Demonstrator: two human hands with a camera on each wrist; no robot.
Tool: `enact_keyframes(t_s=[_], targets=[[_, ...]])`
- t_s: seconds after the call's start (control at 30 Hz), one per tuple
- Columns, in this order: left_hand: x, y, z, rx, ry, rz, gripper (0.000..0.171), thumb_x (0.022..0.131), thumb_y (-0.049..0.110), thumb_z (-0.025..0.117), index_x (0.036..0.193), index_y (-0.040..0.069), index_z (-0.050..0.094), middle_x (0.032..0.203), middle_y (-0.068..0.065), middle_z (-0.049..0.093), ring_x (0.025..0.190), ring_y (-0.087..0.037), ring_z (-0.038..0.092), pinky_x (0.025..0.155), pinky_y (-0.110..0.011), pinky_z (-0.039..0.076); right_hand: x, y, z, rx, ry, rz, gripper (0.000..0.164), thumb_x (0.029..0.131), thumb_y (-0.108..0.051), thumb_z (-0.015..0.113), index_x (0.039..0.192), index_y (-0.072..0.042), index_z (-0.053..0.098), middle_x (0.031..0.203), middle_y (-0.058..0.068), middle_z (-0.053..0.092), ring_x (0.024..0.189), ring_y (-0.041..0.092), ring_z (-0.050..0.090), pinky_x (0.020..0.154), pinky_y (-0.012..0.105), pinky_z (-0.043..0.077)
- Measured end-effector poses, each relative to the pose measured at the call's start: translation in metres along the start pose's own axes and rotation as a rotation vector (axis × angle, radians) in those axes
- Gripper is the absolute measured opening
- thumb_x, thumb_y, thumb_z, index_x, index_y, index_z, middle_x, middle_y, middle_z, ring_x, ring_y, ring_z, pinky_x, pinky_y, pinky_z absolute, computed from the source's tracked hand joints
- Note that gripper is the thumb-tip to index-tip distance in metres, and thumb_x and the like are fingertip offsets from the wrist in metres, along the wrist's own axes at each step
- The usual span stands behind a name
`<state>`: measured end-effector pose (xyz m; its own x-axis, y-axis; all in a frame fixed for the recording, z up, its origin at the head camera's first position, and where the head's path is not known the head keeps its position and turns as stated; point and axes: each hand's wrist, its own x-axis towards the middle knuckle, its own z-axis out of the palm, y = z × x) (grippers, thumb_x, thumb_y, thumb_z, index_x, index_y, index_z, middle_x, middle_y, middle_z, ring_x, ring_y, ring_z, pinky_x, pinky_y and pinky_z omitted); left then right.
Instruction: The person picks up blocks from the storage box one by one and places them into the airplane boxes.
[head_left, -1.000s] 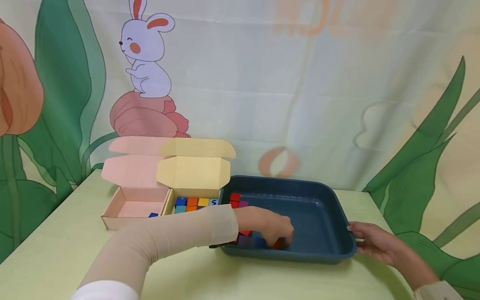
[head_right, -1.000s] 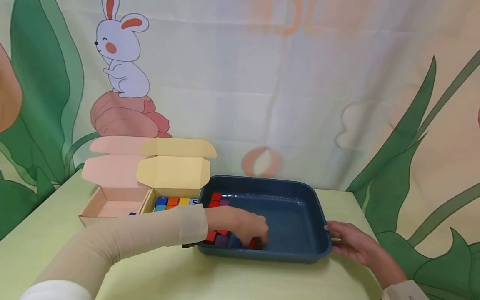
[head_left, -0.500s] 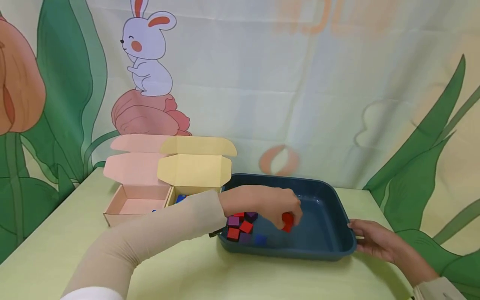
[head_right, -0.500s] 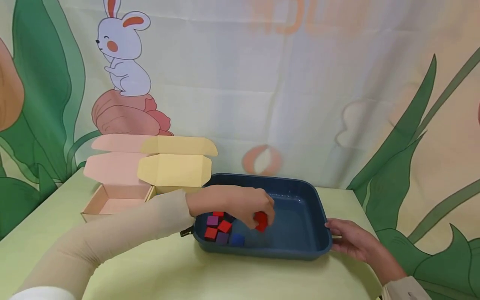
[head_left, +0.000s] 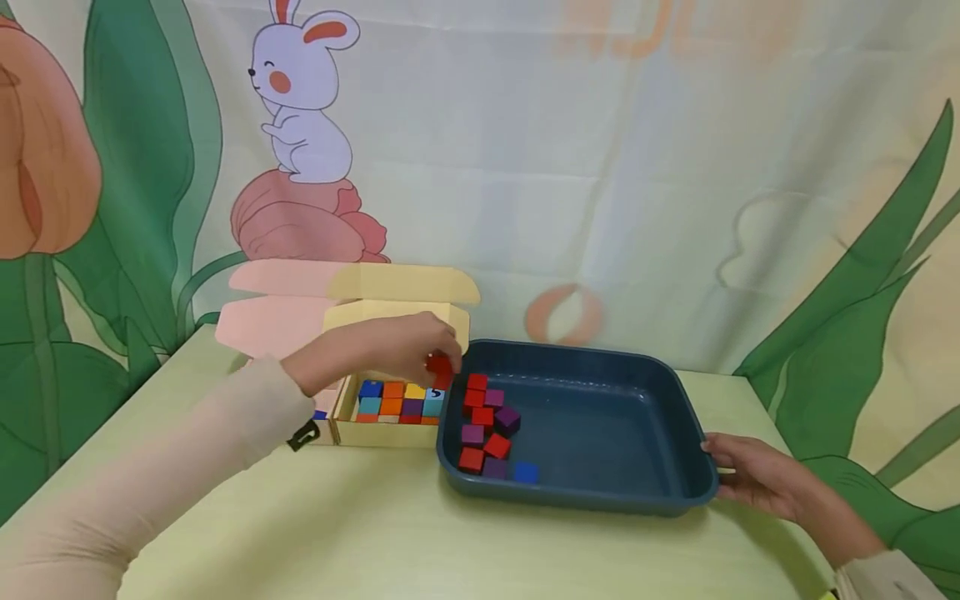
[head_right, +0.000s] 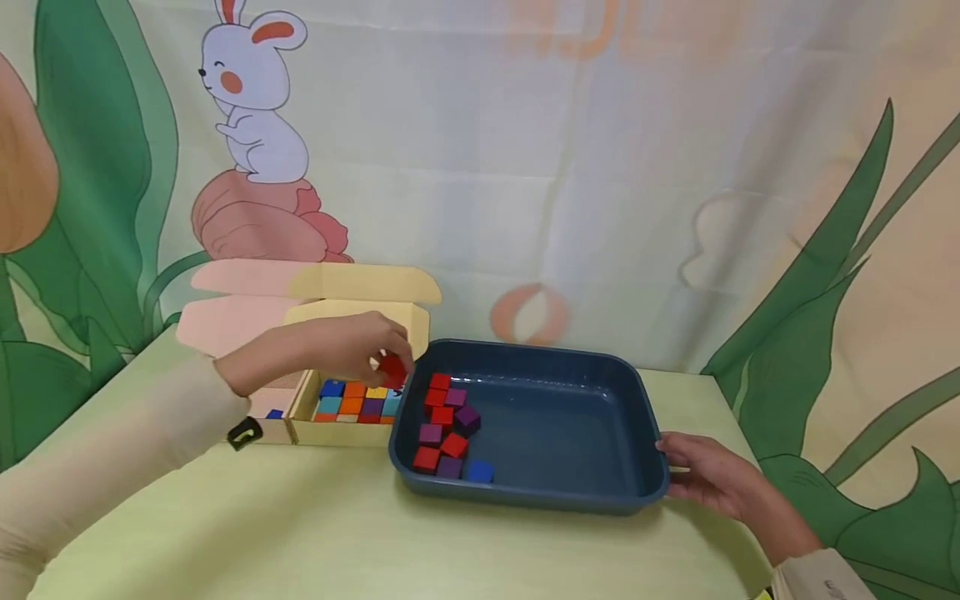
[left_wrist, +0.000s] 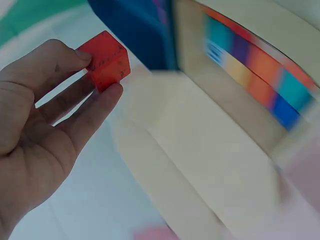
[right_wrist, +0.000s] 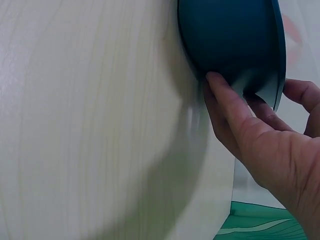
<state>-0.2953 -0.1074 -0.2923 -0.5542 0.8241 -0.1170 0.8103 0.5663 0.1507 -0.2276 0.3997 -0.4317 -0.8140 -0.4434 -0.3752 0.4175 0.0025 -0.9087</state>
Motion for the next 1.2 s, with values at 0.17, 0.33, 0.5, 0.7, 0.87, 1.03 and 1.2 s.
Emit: enact_keyframes(t_s=[0.17,0.33,0.5,0.7,0.87,1.03,1.2], targets=[[-0.047,-0.047,0.003,0.022,0.019,-0.095,0.018,0.081,-0.004,0.078,0.094,0.007,0.075,0.09,-0.004,0.069,0.081,-0.021,0.06,0.072,-0.029,0.057,-0.003,0.0,-0.005,0.012,-0.009,-0.001,0.024,0.109,-0.017,0.042,0.13,-0.01,0.051,0.124,0.007,0.064,0.115,0.024,0.063,0.094,0.037,0.056],[-0.082,-0.081,0.01,-0.029,-0.03,-0.261,0.025,0.078,-0.009,0.078,0.094,0.009,0.075,0.089,-0.002,0.069,0.079,-0.019,0.058,0.07,-0.031,0.058,-0.005,0.001,-0.008,0.008,-0.003,-0.004,0.024,0.109,-0.019,0.043,0.131,-0.01,0.049,0.123,0.006,0.064,0.115,0.024,0.062,0.095,0.038,0.056],[-0.096,-0.097,0.018,-0.099,-0.076,-0.313,0.028,0.078,-0.01,0.078,0.099,0.008,0.075,0.091,-0.002,0.068,0.083,-0.02,0.059,0.071,-0.033,0.06,-0.006,0.001,-0.009,0.004,-0.002,-0.001,0.025,0.109,-0.019,0.043,0.132,-0.01,0.048,0.124,0.006,0.063,0.115,0.024,0.062,0.094,0.038,0.056],[-0.101,-0.111,0.03,-0.167,-0.08,-0.351,0.032,0.079,-0.01,0.077,0.108,0.003,0.072,0.097,-0.004,0.069,0.087,-0.021,0.06,0.075,-0.035,0.06,-0.006,0.0,-0.004,0.018,-0.036,-0.003,0.024,0.11,-0.019,0.042,0.129,-0.011,0.055,0.125,0.005,0.063,0.116,0.023,0.062,0.095,0.037,0.055],[-0.099,-0.118,0.04,-0.227,-0.111,-0.359,0.027,0.081,-0.005,0.08,0.105,0.005,0.072,0.096,-0.002,0.068,0.09,-0.022,0.061,0.076,-0.036,0.06,-0.006,0.001,-0.003,0.034,-0.053,-0.003,0.024,0.11,-0.018,0.041,0.128,-0.011,0.055,0.126,0.007,0.063,0.117,0.024,0.062,0.096,0.037,0.055],[-0.094,-0.126,0.051,-0.36,-0.135,-0.412,0.03,0.082,-0.004,0.08,0.109,0.008,0.073,0.101,-0.004,0.068,0.095,-0.024,0.061,0.079,-0.036,0.06,-0.005,0.001,-0.003,0.036,-0.03,-0.001,0.026,0.109,-0.017,0.042,0.132,-0.008,0.052,0.126,0.007,0.062,0.116,0.024,0.062,0.095,0.036,0.055],[-0.092,-0.132,0.067,-0.461,-0.17,-0.444,0.035,0.082,-0.006,0.079,0.113,0.007,0.071,0.099,-0.004,0.067,0.091,-0.021,0.059,0.081,-0.033,0.059,-0.004,-0.002,-0.001,0.014,-0.001,0.005,0.041,0.109,-0.017,0.044,0.144,0.001,0.039,0.127,0.008,0.061,0.117,0.025,0.062,0.095,0.037,0.055]])
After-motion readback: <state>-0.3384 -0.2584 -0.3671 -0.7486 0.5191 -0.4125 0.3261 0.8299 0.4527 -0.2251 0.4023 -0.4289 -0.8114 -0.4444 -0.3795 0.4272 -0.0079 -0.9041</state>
